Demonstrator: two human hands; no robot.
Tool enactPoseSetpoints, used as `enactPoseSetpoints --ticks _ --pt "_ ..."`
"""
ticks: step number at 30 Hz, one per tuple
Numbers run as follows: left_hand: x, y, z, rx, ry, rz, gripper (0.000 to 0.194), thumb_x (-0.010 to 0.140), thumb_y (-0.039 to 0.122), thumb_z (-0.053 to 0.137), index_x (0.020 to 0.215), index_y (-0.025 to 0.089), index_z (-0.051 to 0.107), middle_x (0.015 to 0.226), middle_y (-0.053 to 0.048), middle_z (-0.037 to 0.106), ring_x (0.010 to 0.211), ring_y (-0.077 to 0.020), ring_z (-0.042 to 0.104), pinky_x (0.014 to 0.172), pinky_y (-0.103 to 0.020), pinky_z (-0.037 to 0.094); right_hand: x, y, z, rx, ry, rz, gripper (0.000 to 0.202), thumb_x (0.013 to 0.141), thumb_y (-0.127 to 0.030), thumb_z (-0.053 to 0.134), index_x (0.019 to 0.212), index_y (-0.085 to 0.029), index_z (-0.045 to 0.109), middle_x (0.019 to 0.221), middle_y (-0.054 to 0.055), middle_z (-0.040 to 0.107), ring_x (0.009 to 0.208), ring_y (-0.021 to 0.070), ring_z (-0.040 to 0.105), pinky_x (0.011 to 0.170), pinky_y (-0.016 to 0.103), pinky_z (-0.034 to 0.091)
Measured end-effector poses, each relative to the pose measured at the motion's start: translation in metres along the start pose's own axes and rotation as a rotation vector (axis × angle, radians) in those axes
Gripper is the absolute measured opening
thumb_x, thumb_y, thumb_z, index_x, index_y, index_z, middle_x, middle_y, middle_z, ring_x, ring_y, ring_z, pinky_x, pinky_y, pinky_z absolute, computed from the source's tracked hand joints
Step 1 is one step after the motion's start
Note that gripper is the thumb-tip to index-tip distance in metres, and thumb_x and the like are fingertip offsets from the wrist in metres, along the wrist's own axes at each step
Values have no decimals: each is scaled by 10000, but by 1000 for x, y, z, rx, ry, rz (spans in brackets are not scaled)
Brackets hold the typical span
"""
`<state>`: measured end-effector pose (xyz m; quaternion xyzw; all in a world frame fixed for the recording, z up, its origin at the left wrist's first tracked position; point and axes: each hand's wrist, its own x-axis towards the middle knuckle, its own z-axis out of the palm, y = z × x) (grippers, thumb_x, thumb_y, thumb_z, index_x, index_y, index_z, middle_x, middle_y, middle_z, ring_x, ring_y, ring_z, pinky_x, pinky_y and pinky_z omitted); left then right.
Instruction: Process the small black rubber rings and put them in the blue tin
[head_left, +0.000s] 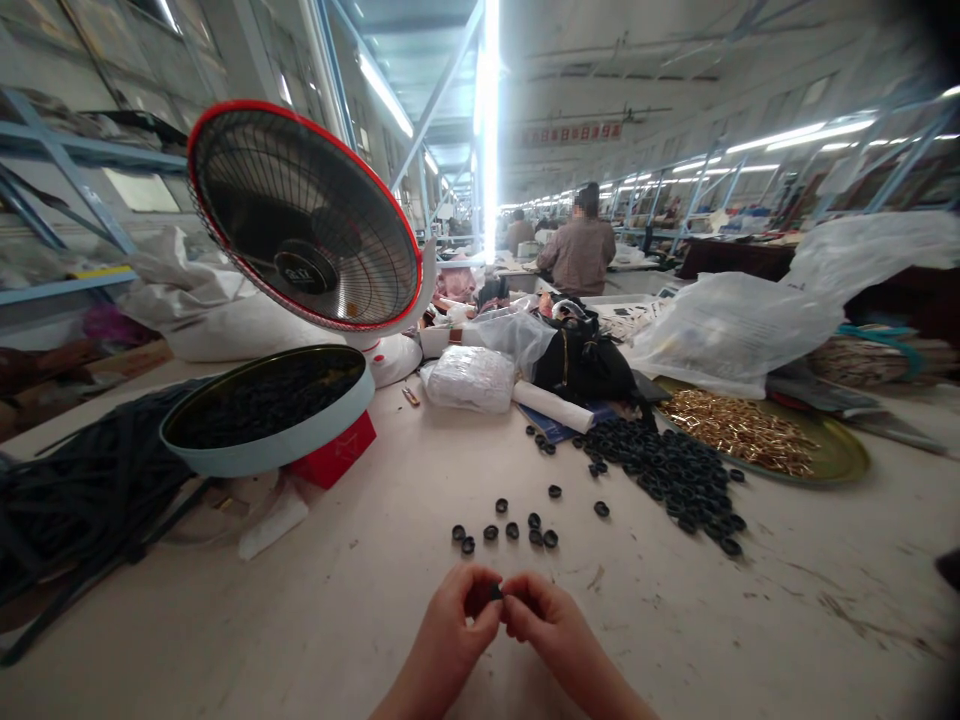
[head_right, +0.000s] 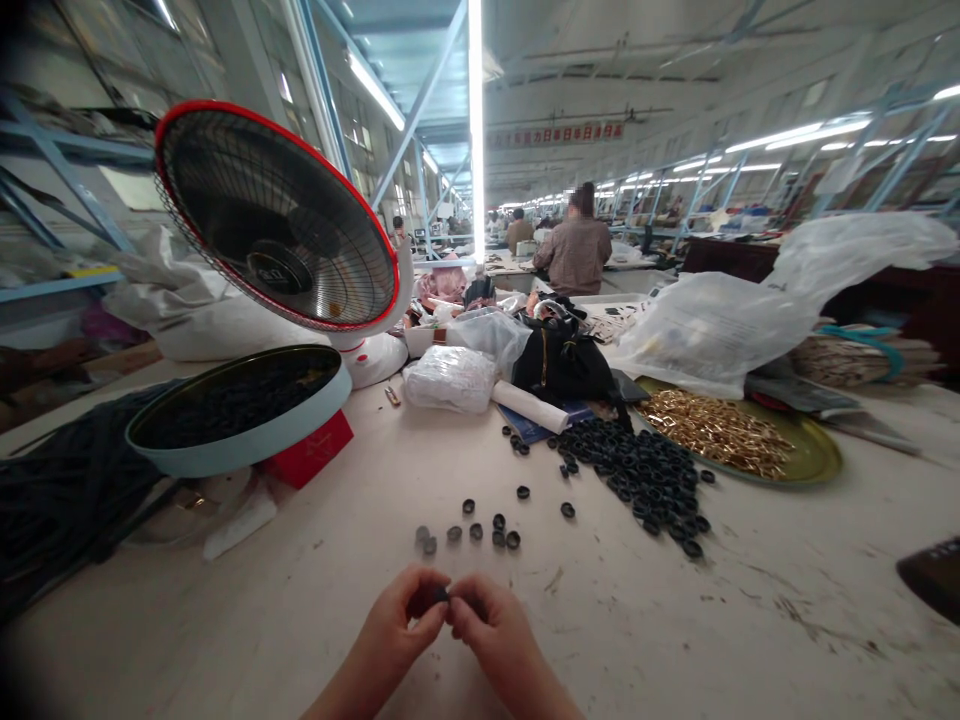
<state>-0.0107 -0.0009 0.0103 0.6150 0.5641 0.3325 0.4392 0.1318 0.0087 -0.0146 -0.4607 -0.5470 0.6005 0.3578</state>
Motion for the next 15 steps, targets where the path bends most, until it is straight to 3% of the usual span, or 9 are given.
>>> enactPoseSetpoints --ticks 3,6,11,15 --pt "-6 3 0 8 -36 108 159 783 225 481 890 181 591 822 -30 546 754 -127 527 700 -243 428 -1 4 -1 174 -41 41 384 711 -521 513 711 -138 535 584 -14 509 541 79 462 547 232 365" --pt "-11 6 2 134 -64 175 253 834 302 424 985 227 612 845 -47 534 795 -143 520 730 -261 427 -4 6 -3 217 -59 68 359 680 -484 578 733 -130 556 571 -22 512 529 67 453 533 216 346" --pt "-14 6 6 213 -72 215 302 843 268 394 1078 250 583 843 -62 526 819 -167 514 736 -286 431 -14 -4 -3 354 -91 183 281 673 -395 610 779 -137 575 721 5 556 674 93 507 604 217 379" --pt "-13 6 0 104 -99 137 273 802 220 467 1043 220 596 915 -58 555 844 -149 527 777 -260 426 -15 -10 -2 377 -86 146 264 624 -373 654 660 -143 530 661 -21 530 642 78 464 616 208 355"
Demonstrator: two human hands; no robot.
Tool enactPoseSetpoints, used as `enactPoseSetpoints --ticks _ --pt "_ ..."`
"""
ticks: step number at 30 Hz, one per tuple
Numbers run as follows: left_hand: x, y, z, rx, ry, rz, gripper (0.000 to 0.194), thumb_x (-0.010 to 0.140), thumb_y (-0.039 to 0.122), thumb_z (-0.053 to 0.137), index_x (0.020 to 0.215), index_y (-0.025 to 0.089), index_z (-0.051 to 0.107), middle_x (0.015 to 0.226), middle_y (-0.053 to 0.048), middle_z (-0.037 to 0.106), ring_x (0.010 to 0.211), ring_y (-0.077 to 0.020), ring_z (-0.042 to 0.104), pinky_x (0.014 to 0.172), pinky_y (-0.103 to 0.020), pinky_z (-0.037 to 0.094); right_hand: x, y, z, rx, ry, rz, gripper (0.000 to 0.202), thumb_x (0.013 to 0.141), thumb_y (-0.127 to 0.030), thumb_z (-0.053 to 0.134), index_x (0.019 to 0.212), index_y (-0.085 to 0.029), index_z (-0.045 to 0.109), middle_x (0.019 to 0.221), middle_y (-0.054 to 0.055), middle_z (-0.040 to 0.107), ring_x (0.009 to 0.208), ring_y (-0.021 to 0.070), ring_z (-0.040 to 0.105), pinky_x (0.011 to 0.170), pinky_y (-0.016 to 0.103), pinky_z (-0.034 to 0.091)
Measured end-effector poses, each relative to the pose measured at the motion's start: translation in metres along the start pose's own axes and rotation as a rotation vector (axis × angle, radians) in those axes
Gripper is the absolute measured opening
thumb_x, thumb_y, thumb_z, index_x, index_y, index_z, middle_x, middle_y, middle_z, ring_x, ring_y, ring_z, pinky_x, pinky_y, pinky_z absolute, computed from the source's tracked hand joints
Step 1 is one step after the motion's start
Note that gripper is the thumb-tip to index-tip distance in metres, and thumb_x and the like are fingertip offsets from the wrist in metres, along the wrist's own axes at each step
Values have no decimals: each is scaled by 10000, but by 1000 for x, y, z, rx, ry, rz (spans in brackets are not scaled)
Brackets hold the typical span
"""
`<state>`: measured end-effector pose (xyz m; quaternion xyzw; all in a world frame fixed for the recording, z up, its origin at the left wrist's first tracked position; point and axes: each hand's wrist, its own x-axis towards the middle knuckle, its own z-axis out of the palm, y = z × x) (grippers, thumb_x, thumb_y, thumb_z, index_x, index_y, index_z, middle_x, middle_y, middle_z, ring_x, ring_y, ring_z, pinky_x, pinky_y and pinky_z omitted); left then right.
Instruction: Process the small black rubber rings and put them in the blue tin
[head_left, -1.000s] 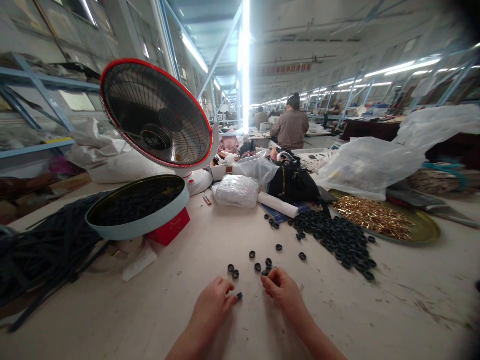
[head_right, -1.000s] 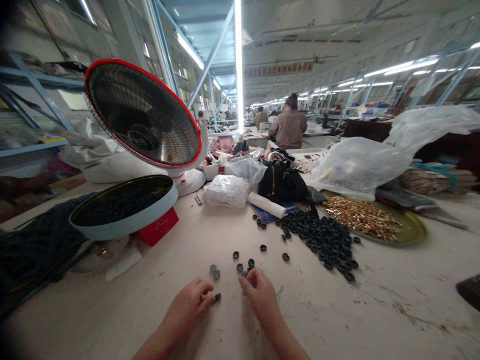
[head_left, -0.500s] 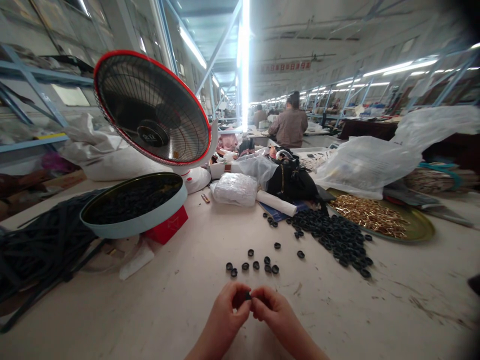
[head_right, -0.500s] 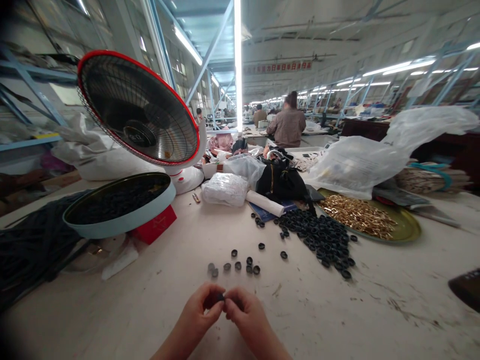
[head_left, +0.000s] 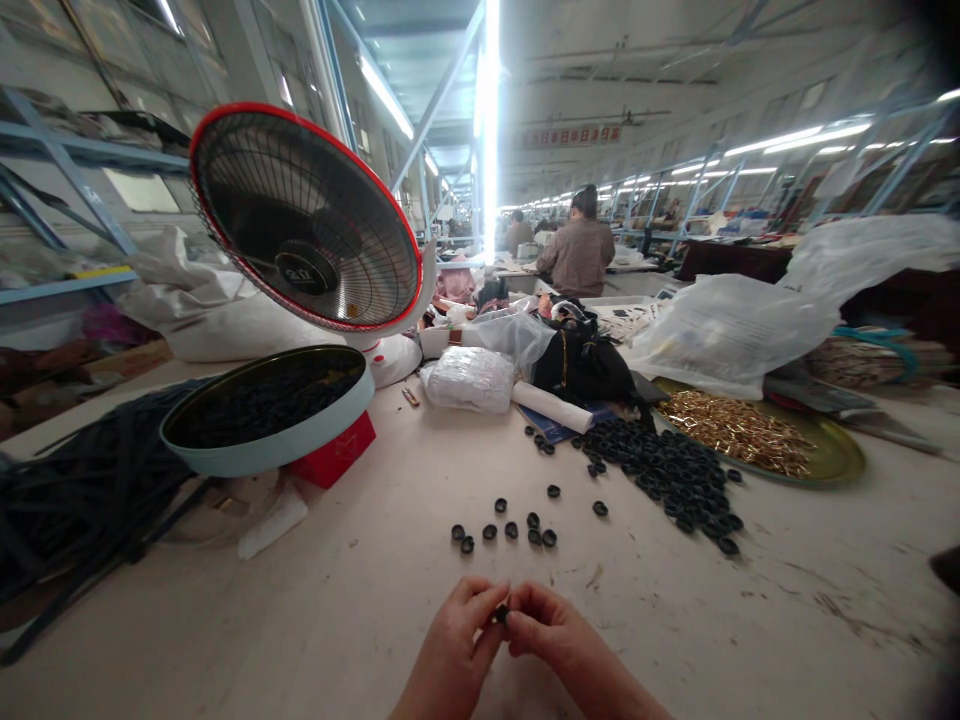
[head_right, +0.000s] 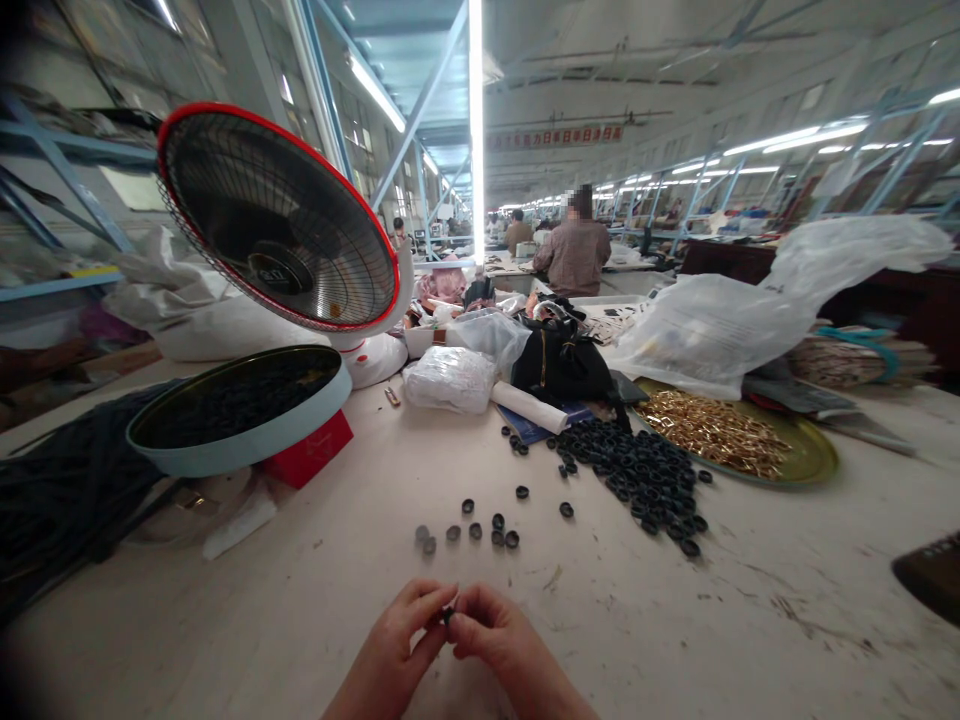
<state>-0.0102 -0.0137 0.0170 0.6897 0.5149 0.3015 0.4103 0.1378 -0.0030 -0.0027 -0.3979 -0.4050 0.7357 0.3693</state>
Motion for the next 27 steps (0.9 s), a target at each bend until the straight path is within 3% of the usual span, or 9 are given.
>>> enactPoseSetpoints --ticks 6,10,14,18,22,27 --pt "1 -4 -8 -102 0 -68 187 767 223 505 890 212 645 847 -35 601 808 -147 554 735 -249 427 10 13 -4 -87 18 -44 262 653 -356 619 658 -161 444 556 -51 482 550 67 437 573 215 324" --pt "3 -12 -1 -233 -4 -149 144 737 211 518 833 165 615 807 -35 606 772 -148 563 714 -258 431 13 20 -4 -358 124 -142 149 702 -282 515 663 -176 419 574 -45 465 558 89 467 559 228 354" --pt "8 -16 6 -396 -18 -253 118 688 199 546 787 136 528 699 0 568 675 -120 531 640 -238 417 10 20 -2 -582 150 -224 98 746 -254 432 683 -179 431 609 -25 476 596 105 468 580 243 366" --pt "11 -14 9 -172 56 -213 45 690 144 474 733 157 477 675 17 508 645 -111 492 623 -237 396 9 19 -2 -594 161 -204 101 752 -261 430 712 -174 462 659 -4 511 639 118 487 606 248 380" --pt "10 -11 12 33 122 -119 102 740 140 388 781 173 475 750 -13 523 693 -137 499 659 -270 396 11 8 0 -649 173 -142 108 729 -275 468 713 -169 486 662 2 537 639 123 490 606 252 371" --pt "8 -7 17 89 186 -89 126 752 135 378 791 171 492 761 -30 515 692 -148 495 644 -278 399 13 -5 1 -794 167 -151 85 724 -243 436 681 -173 459 614 -18 506 584 106 444 561 244 325"
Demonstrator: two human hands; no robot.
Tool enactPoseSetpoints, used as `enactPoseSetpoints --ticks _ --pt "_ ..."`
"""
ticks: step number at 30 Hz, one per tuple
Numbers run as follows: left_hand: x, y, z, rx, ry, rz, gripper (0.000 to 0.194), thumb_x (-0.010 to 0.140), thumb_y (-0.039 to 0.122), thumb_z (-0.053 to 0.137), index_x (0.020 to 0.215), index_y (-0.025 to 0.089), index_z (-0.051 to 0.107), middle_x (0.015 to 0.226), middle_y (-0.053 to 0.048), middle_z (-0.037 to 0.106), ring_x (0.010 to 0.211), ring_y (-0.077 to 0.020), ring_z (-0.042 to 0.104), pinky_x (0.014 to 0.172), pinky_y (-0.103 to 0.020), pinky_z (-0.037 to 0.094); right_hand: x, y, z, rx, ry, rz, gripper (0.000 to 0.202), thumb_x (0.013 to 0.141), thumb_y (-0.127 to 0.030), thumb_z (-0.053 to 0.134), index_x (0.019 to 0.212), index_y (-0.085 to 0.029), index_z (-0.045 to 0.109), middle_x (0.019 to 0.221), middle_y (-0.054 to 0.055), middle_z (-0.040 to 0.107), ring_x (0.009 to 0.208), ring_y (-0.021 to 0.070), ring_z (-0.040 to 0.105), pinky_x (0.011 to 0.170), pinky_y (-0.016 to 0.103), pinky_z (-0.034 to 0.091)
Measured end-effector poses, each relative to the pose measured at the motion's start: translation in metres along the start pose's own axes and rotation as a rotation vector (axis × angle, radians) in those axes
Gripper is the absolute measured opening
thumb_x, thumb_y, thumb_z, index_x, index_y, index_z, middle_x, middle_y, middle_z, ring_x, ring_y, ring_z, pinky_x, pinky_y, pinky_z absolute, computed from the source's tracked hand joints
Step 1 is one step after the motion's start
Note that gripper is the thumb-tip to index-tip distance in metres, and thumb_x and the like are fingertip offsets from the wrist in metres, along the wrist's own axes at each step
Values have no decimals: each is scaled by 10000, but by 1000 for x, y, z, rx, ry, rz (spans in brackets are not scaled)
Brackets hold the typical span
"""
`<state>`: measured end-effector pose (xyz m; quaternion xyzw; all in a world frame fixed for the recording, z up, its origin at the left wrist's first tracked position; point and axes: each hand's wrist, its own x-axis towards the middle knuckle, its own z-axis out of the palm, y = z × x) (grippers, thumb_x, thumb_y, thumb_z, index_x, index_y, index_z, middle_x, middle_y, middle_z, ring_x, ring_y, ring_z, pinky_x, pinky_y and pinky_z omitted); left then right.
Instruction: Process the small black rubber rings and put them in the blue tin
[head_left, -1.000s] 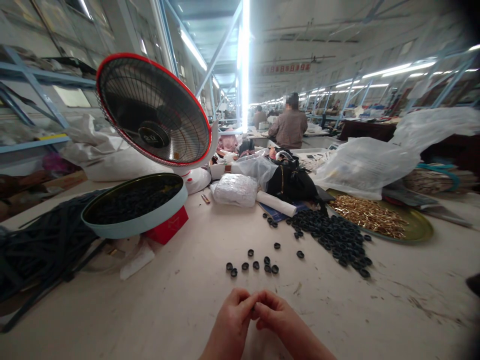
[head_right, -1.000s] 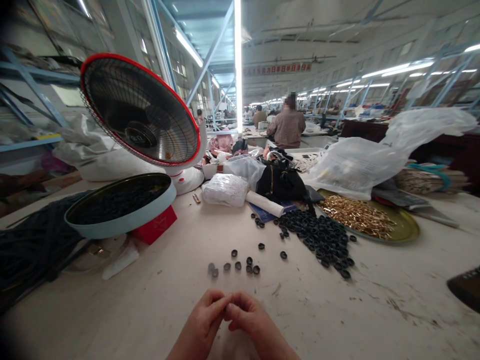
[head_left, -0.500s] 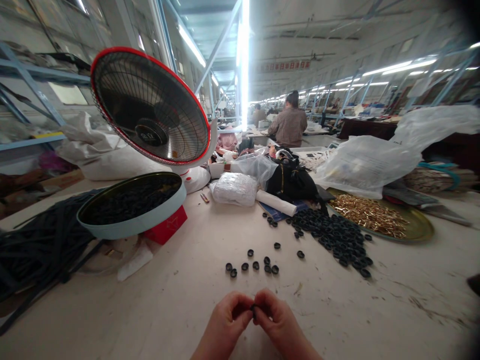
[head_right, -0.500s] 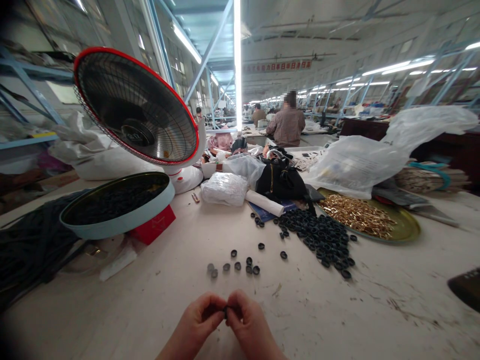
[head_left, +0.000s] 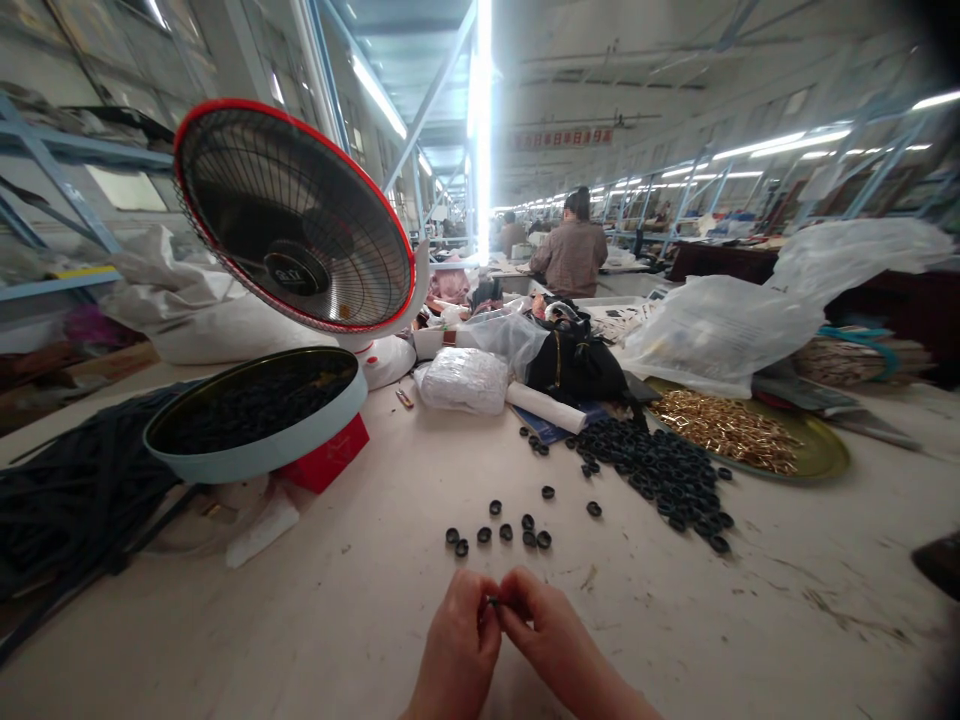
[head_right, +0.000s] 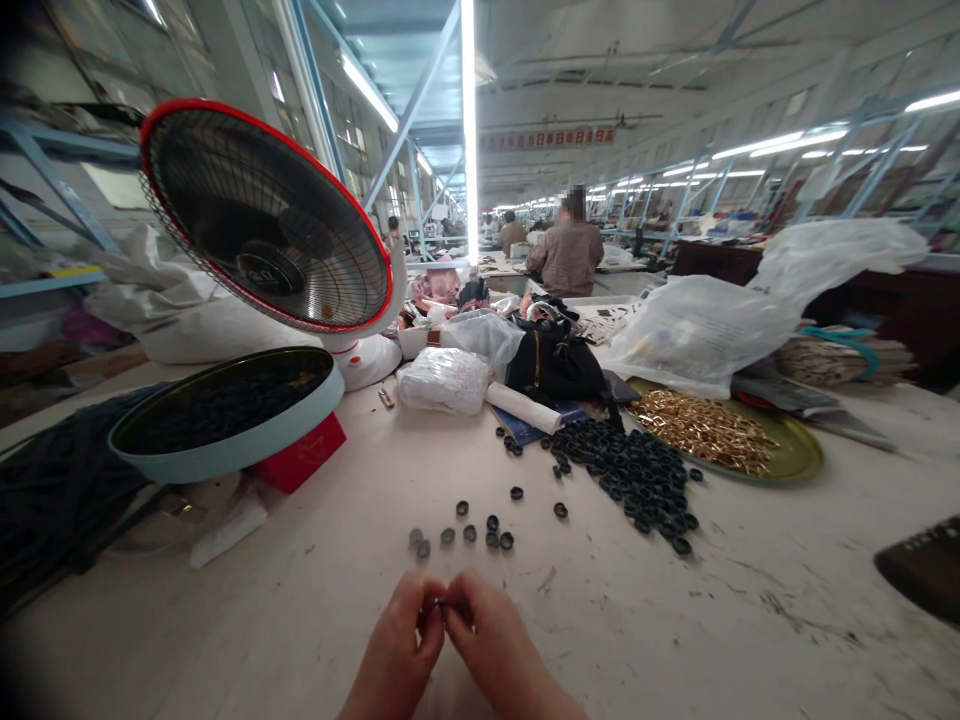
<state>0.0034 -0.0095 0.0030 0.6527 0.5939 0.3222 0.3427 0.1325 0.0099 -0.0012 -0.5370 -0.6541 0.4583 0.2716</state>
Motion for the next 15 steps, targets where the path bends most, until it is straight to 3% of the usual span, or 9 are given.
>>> enactPoseSetpoints --ticks 7,9,12,15 --pt "-3 6 -7 -207 -96 38 93 759 142 419 794 154 504 789 -37 542 765 -144 525 736 -285 426 2 20 9 116 101 17 108 740 -269 422 680 -179 418 582 -40 435 550 91 423 528 225 335" --pt "-2 7 -9 -232 -113 19 70 759 155 439 787 148 502 771 -33 545 747 -140 523 726 -283 425 1 22 11 178 107 14 146 764 -302 409 792 -171 467 600 -31 464 561 103 454 540 233 370" --pt "2 6 -10 -310 -164 -2 67 750 185 483 803 147 498 760 -19 541 728 -130 514 713 -274 423 -2 20 10 171 84 -60 295 798 -317 379 1018 -169 507 734 25 585 670 135 541 652 274 428" --pt "4 1 -9 -365 -179 -25 81 716 180 523 781 151 483 733 2 515 698 -118 495 692 -262 422 -6 14 8 96 63 -151 262 810 -277 370 930 -184 584 886 60 628 813 154 568 749 285 424"
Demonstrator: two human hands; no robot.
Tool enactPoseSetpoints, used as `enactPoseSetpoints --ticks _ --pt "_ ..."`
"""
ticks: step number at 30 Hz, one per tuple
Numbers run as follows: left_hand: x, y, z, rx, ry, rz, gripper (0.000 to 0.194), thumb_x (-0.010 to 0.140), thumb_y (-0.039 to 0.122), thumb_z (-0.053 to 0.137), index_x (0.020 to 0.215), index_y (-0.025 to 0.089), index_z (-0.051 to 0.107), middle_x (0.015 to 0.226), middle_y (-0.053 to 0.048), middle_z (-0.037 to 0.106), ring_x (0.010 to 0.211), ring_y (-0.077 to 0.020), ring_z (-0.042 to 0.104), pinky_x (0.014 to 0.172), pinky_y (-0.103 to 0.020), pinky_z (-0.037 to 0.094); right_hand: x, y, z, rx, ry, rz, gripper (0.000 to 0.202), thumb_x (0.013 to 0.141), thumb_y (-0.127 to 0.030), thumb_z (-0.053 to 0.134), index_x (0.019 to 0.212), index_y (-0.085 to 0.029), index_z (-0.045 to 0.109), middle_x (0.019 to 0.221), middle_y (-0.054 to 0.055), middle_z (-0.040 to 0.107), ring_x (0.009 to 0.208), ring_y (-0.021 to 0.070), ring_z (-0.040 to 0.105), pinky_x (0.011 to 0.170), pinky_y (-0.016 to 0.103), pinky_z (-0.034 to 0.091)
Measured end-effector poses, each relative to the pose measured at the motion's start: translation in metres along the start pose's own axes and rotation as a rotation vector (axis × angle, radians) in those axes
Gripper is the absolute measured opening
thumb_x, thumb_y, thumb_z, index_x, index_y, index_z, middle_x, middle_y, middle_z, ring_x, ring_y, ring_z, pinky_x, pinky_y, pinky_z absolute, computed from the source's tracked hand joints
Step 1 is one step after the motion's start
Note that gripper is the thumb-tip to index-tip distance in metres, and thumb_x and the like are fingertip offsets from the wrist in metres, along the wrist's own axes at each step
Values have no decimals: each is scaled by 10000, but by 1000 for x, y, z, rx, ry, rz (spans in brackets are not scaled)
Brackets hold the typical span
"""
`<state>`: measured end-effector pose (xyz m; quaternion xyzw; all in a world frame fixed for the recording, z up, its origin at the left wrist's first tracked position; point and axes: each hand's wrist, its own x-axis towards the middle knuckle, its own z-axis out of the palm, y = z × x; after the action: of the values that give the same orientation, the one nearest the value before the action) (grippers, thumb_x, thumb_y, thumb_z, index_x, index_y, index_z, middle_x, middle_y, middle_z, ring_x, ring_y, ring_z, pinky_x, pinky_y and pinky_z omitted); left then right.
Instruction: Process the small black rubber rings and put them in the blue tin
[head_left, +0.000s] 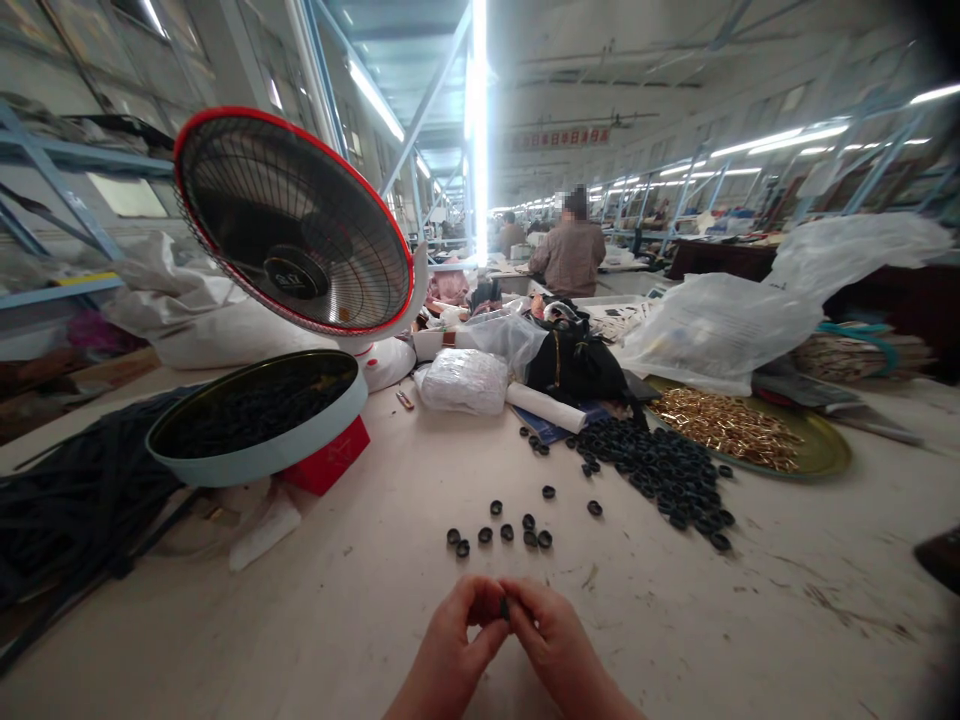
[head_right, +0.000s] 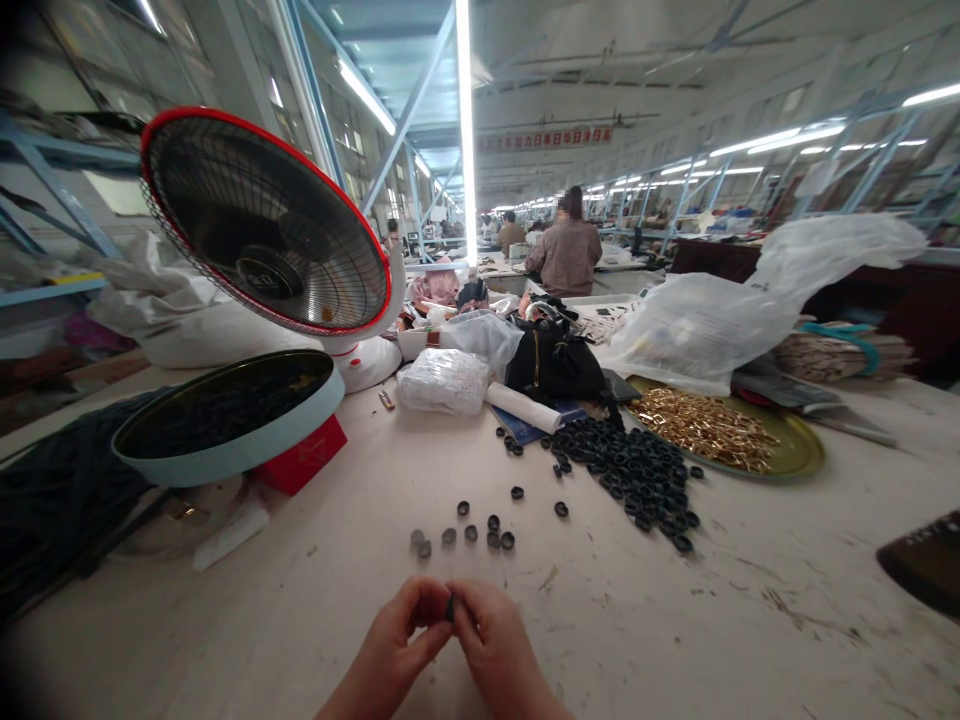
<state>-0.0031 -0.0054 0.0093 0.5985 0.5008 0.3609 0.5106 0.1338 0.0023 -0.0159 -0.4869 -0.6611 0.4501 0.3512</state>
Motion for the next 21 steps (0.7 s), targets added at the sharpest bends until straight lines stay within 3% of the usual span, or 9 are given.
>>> enactPoseSetpoints --ticks 4,13,18,21 --pt "0 -5 -1 62 41 -13 41 703 156 507 723 158 471 696 13 501 675 -116 487 676 -259 416 -1 -6 2 -21 4 3 266 825 -273 348 858 -174 593 833 60 634 774 152 573 711 276 427" --pt "4 -8 0 205 264 -14 45 772 226 436 753 186 437 741 11 497 694 -128 512 673 -274 429 -1 -13 13 89 20 95 229 802 -353 384 810 -154 498 688 13 544 627 114 492 593 245 387" --pt "4 2 -2 207 159 4 49 774 206 432 779 175 470 751 -3 506 696 -127 509 632 -257 419 2 -10 3 112 -32 74 162 761 -306 451 758 -154 509 677 -2 526 633 98 462 593 233 363" --pt "3 5 -4 138 104 -16 69 773 214 458 807 162 487 747 -7 511 689 -122 509 611 -246 411 6 -8 -3 247 -91 143 157 723 -302 492 752 -149 512 639 -19 495 589 82 441 569 229 352"
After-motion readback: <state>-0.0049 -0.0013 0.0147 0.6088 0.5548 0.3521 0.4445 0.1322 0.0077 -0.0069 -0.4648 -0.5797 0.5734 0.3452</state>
